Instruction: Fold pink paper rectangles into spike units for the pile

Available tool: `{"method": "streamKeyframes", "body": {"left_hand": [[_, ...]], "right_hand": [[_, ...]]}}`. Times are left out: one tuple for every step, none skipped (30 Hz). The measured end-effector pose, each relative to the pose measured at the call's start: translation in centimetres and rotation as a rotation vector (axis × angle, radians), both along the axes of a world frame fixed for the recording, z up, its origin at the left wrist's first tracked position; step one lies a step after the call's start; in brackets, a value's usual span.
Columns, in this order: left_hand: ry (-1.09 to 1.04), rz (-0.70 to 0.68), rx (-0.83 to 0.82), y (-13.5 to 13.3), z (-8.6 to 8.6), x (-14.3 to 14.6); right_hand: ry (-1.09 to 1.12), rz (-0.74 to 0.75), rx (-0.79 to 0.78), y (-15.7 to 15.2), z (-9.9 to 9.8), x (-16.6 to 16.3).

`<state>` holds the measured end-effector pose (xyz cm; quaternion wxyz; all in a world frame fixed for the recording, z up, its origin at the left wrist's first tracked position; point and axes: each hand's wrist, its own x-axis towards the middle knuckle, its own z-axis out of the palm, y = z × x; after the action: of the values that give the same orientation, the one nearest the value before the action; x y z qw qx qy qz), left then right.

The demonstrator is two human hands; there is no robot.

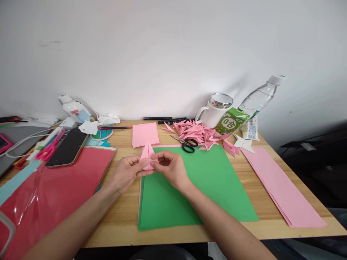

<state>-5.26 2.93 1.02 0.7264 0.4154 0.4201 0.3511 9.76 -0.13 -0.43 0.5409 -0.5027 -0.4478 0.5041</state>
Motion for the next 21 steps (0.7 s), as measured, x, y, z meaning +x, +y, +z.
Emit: {"method": "streamKeyframes", "body": {"left_hand": [[0.013, 0.005, 0.020, 0.0, 0.0, 0.0], [0.025, 0.003, 0.034, 0.0, 0.0, 0.0], [0.035, -0.005, 0.041, 0.0, 0.1, 0.0], [0.046, -0.018, 0.041, 0.0, 0.2, 0.0], [0.057, -0.040, 0.037, -0.1, 0.3, 0.0], [0.071, -0.070, 0.034, -0.2, 0.5, 0.0], [0.085, -0.103, 0.035, -0.3, 0.6, 0.0], [0.098, -0.138, 0.040, -0.5, 0.7, 0.1], [0.109, -0.173, 0.047, -0.6, 0.8, 0.1], [0.121, -0.206, 0.058, -0.7, 0.8, 0.2], [0.136, -0.229, 0.071, -0.8, 0.8, 0.2], [0.156, -0.243, 0.088, -0.9, 0.7, 0.3], [0.179, -0.251, 0.109, -1.0, 0.6, 0.3], [0.204, -0.257, 0.131, -1.1, 0.5, 0.3], [0.230, -0.258, 0.154, -1.1, 0.5, 0.4], [0.253, -0.258, 0.175, -1.1, 0.4, 0.4], [0.272, -0.259, 0.194, -1.1, 0.4, 0.3], [0.284, -0.264, 0.212, -1.1, 0.3, 0.3], [0.292, -0.273, 0.228, -1.0, 0.3, 0.3], [0.295, -0.284, 0.242, -1.0, 0.3, 0.3], [0.295, -0.294, 0.254, -0.9, 0.3, 0.2]], "right_hand": [[-0.015, 0.007, 0.000, 0.0, 0.1, 0.1], [-0.022, 0.023, -0.001, 0.1, 0.1, 0.1], [-0.017, 0.044, -0.003, 0.1, 0.3, 0.2], [0.006, 0.056, -0.003, 0.2, 0.4, 0.3], [0.044, 0.053, -0.003, 0.3, 0.6, 0.5], [0.094, 0.038, -0.004, 0.4, 0.8, 0.6], [0.145, 0.019, -0.010, 0.5, 1.1, 0.7], [0.186, 0.003, -0.022, 0.5, 1.3, 0.8], [0.209, 0.001, -0.041, 0.5, 1.4, 0.9], [0.210, 0.012, -0.063, 0.5, 1.6, 0.9], [0.192, 0.031, -0.081, 0.5, 1.7, 1.0], [0.166, 0.044, -0.094, 0.4, 1.7, 1.0], [0.142, 0.050, -0.102, 0.4, 1.7, 1.0], [0.128, 0.051, -0.108, 0.4, 1.7, 1.0], [0.126, 0.050, -0.115, 0.3, 1.7, 1.0], [0.133, 0.045, -0.121, 0.3, 1.7, 1.0], [0.145, 0.038, -0.126, 0.3, 1.7, 0.9], [0.159, 0.030, -0.129, 0.2, 1.7, 0.9], [0.174, 0.024, -0.131, 0.2, 1.7, 0.9], [0.192, 0.020, -0.132, 0.2, 1.7, 1.0], [0.211, 0.022, -0.134, 0.3, 1.7, 1.0]]}}
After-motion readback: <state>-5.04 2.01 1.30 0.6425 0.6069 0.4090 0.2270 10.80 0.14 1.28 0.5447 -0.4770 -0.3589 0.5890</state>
